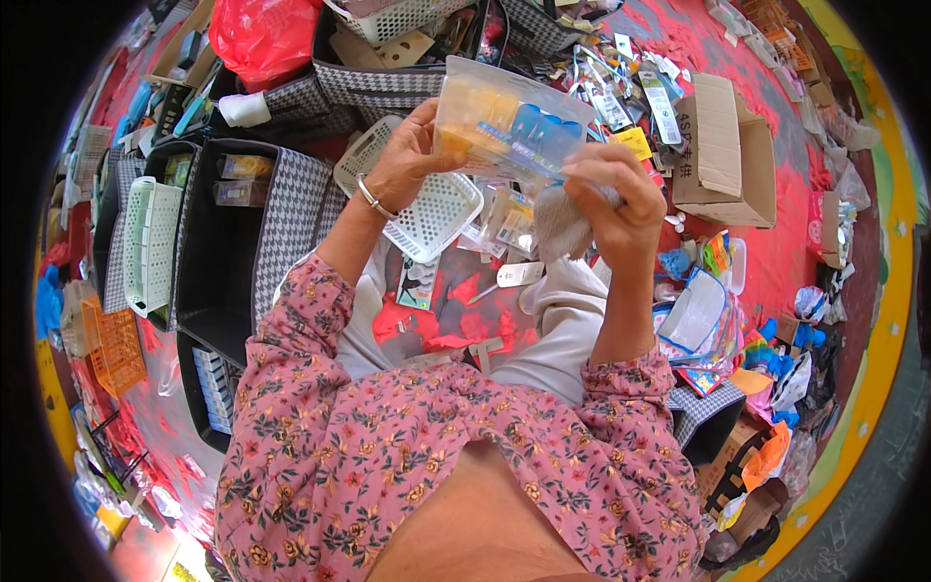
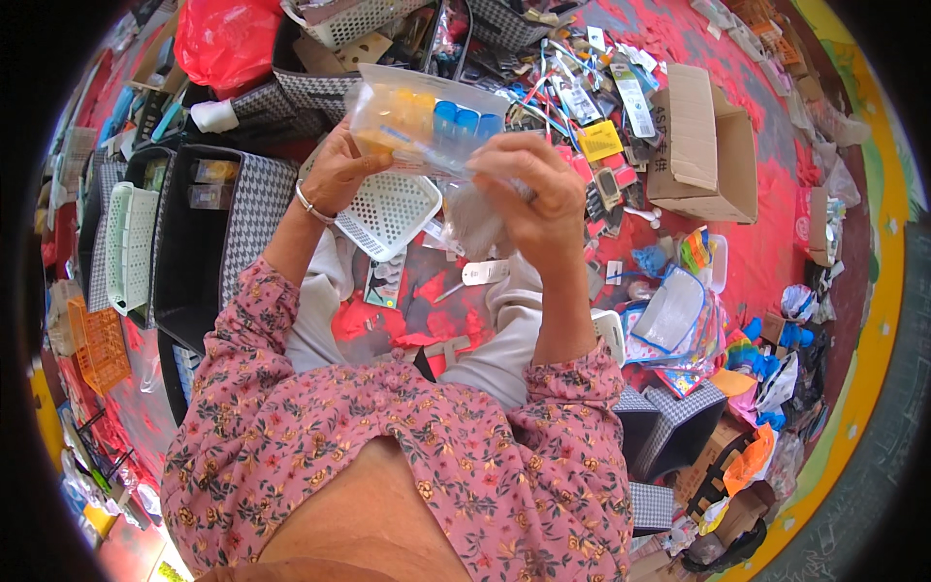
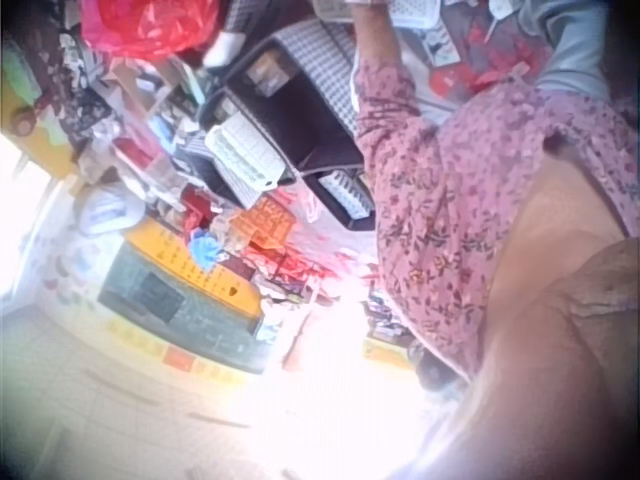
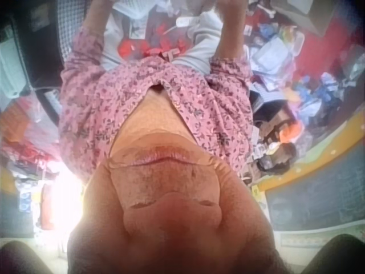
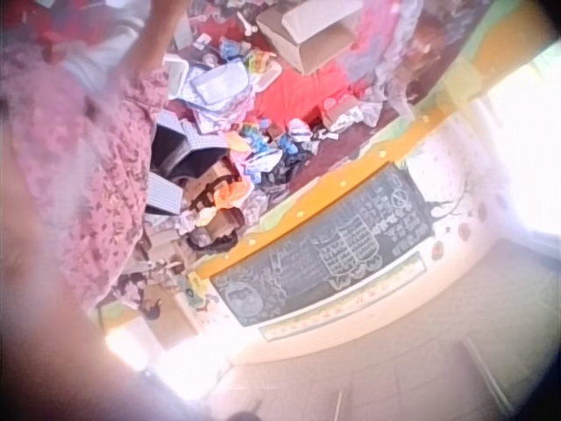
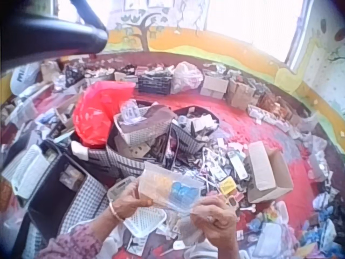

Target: The person sorts various retail items, including plastic containers, toothbrushes, and packaged goods, from a large pile on the floor into multiple baskets and containers.

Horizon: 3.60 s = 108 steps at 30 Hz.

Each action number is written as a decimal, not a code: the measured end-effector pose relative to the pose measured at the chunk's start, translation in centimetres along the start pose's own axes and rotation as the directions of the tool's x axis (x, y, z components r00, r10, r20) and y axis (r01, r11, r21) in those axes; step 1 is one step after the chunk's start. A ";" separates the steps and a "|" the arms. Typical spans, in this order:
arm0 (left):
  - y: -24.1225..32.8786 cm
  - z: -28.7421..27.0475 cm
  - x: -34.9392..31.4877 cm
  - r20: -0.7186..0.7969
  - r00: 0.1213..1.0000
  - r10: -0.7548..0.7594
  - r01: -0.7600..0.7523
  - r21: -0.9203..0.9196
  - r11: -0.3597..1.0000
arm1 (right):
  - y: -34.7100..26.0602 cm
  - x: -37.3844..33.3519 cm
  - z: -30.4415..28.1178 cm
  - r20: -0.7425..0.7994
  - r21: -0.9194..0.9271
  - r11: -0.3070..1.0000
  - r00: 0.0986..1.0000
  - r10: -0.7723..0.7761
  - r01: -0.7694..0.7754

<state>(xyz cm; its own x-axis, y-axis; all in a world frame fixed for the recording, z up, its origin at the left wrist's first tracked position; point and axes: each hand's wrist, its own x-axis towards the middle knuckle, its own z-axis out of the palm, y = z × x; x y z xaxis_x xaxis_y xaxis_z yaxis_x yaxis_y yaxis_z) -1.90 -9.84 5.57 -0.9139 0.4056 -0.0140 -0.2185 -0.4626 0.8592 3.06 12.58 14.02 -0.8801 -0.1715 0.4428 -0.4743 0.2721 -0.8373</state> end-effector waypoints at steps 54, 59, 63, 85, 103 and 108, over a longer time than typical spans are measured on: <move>-0.7 1.6 -0.7 0.299 0.947 0.119 -0.258 0.482 0.837 | 3.5 -1.0 -0.8 0.049 0.190 0.891 0.910 0.412 -0.413; -0.1 1.9 -0.5 0.296 0.950 0.103 -0.201 0.321 0.926 | 2.9 -0.4 0.1 0.029 0.329 0.854 0.908 0.418 -0.403; 0.1 1.5 -0.6 0.269 0.961 0.063 -0.163 0.367 0.916 | 2.9 -0.4 0.1 0.012 0.346 0.842 0.900 0.436 -0.413; 0.7 2.4 -1.2 0.235 0.952 0.195 -0.298 0.578 0.759 | 4.1 -0.7 0.2 -0.117 0.583 0.696 0.805 0.582 -0.419; -0.6 2.2 -2.3 0.309 0.792 0.526 -0.510 0.808 0.293 | 2.5 0.1 0.9 -0.187 0.581 0.727 0.810 0.557 -0.366; -1.3 1.6 -2.0 0.305 0.736 0.604 -0.569 0.763 0.308 | 2.8 -0.1 0.3 -0.087 0.490 0.769 0.855 0.511 -0.410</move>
<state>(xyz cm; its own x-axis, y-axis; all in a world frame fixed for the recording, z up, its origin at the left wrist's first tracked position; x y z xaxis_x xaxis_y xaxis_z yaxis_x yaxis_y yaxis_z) 0.78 -8.78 5.27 -0.7006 0.2597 0.6646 0.7132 0.2281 0.6628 1.85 13.05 11.52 -0.9969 0.0751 -0.0217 0.0075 -0.1845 -0.9828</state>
